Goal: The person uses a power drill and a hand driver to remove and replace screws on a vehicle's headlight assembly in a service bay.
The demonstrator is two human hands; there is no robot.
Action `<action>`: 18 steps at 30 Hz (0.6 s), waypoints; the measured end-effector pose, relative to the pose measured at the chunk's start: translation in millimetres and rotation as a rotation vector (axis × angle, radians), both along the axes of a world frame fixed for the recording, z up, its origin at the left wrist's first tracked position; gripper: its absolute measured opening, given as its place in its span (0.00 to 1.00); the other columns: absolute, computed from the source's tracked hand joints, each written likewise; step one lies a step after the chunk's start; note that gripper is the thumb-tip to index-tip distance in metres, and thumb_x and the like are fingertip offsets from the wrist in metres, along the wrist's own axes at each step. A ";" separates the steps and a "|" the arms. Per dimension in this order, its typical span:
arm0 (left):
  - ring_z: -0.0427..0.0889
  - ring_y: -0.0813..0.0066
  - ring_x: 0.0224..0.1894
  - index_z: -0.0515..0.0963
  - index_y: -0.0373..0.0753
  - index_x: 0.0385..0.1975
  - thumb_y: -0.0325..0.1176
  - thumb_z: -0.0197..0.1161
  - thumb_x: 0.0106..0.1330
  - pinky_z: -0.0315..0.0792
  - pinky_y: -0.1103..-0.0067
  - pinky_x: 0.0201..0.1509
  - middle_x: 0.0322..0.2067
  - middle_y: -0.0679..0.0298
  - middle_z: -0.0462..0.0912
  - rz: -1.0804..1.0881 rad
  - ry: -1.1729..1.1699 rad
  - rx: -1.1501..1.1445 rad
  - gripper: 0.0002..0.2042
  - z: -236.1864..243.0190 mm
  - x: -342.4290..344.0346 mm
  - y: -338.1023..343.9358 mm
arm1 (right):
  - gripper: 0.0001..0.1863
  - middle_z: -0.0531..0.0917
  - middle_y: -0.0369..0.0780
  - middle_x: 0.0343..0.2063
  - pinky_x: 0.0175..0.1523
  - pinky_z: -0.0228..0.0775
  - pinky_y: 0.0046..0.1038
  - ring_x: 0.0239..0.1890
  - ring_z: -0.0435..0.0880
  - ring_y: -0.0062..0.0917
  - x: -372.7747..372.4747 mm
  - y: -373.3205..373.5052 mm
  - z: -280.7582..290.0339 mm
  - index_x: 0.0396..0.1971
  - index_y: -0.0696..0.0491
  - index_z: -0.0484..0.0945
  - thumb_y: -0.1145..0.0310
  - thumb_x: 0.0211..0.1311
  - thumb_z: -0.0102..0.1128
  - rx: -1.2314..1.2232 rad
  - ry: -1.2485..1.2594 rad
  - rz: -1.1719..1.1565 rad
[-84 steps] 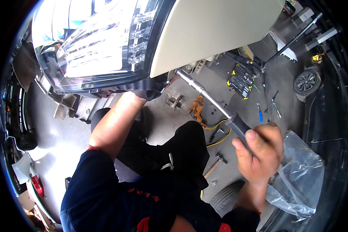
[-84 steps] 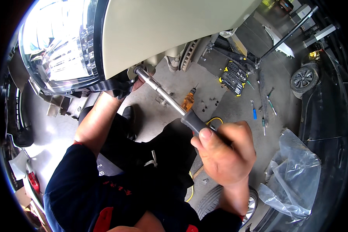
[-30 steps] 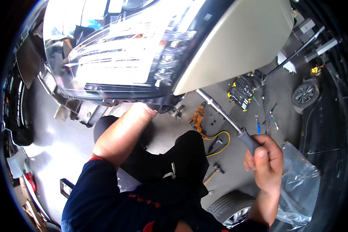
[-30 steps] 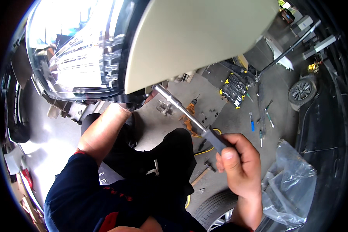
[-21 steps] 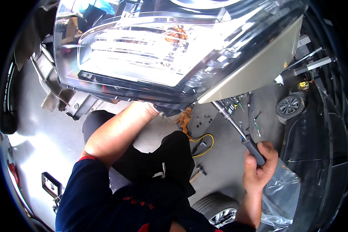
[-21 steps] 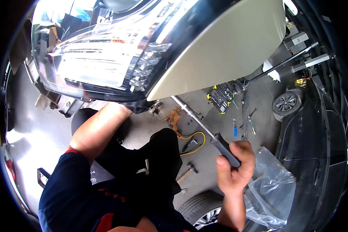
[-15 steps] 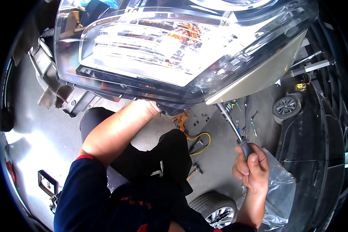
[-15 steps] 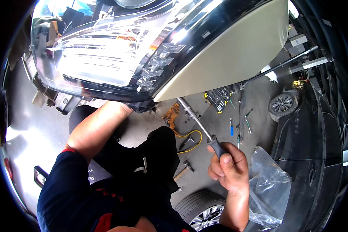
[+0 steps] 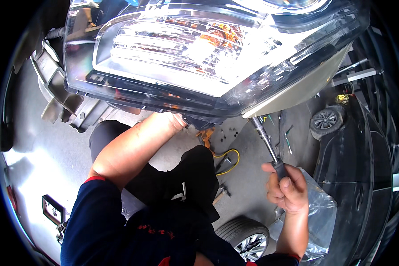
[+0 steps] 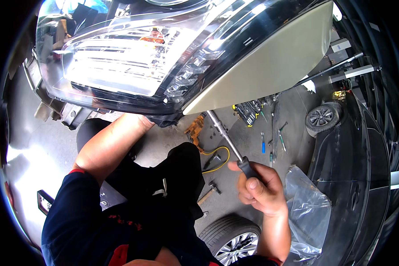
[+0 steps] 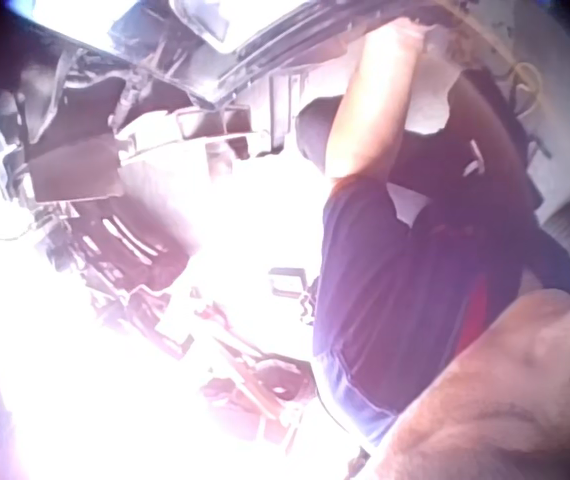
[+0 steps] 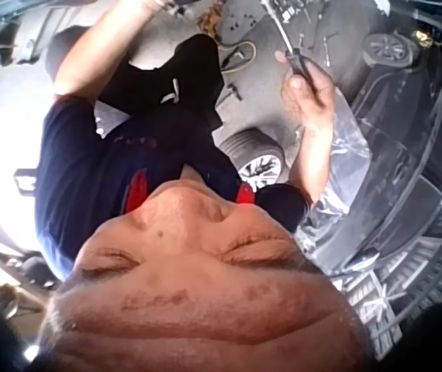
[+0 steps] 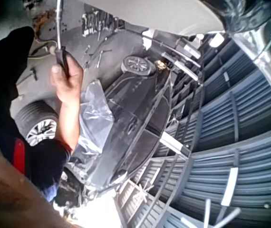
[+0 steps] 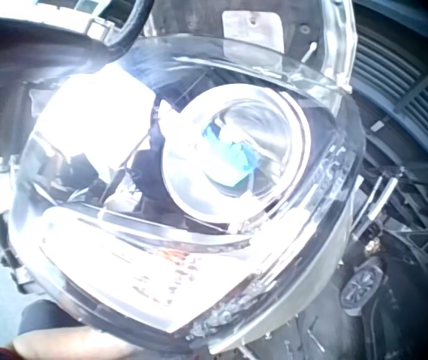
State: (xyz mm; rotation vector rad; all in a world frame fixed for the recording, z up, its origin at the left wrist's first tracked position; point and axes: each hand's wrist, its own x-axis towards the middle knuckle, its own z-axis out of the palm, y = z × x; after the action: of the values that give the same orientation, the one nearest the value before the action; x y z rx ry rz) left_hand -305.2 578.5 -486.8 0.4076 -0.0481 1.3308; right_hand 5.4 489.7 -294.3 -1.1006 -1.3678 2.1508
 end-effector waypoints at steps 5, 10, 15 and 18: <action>0.78 0.63 0.51 0.75 0.38 0.54 0.45 0.55 0.74 0.71 0.63 0.60 0.47 0.58 0.81 0.007 0.004 -0.005 0.18 1.5 -1.0 -1.3 | 0.23 0.80 0.33 0.27 0.30 0.68 0.23 0.24 0.72 0.15 -7.1 -5.6 -7.1 0.57 0.62 0.80 0.66 0.67 0.69 1.062 -0.559 0.022; 0.78 0.62 0.52 0.75 0.38 0.55 0.45 0.55 0.75 0.71 0.63 0.61 0.48 0.58 0.81 0.018 0.021 -0.014 0.18 2.1 -4.2 -3.9 | 0.34 0.80 0.35 0.27 0.24 0.66 0.22 0.20 0.72 0.15 -16.2 -17.9 -15.0 0.64 0.62 0.74 0.61 0.63 0.74 0.785 -0.331 -0.219; 0.79 0.62 0.52 0.74 0.38 0.56 0.45 0.55 0.75 0.72 0.63 0.61 0.49 0.58 0.81 0.025 0.032 -0.025 0.19 4.4 -4.3 -1.1 | 0.36 0.79 0.36 0.26 0.19 0.52 0.15 0.16 0.63 0.07 -8.8 4.2 12.1 0.70 0.62 0.66 0.57 0.71 0.66 -0.196 0.116 -0.030; 0.79 0.62 0.53 0.74 0.38 0.56 0.45 0.55 0.75 0.72 0.63 0.62 0.49 0.57 0.81 0.035 0.044 -0.027 0.19 5.4 -3.0 -1.1 | 0.28 0.79 0.36 0.26 0.21 0.59 0.19 0.16 0.68 0.14 -11.3 7.9 19.2 0.67 0.59 0.72 0.61 0.72 0.63 0.283 -0.287 0.073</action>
State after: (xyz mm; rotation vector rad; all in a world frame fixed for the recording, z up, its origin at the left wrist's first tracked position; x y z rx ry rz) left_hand -308.3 577.5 -481.4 0.4164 0.0133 1.3550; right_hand -5.9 497.5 -275.1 -1.2946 -1.7997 1.8214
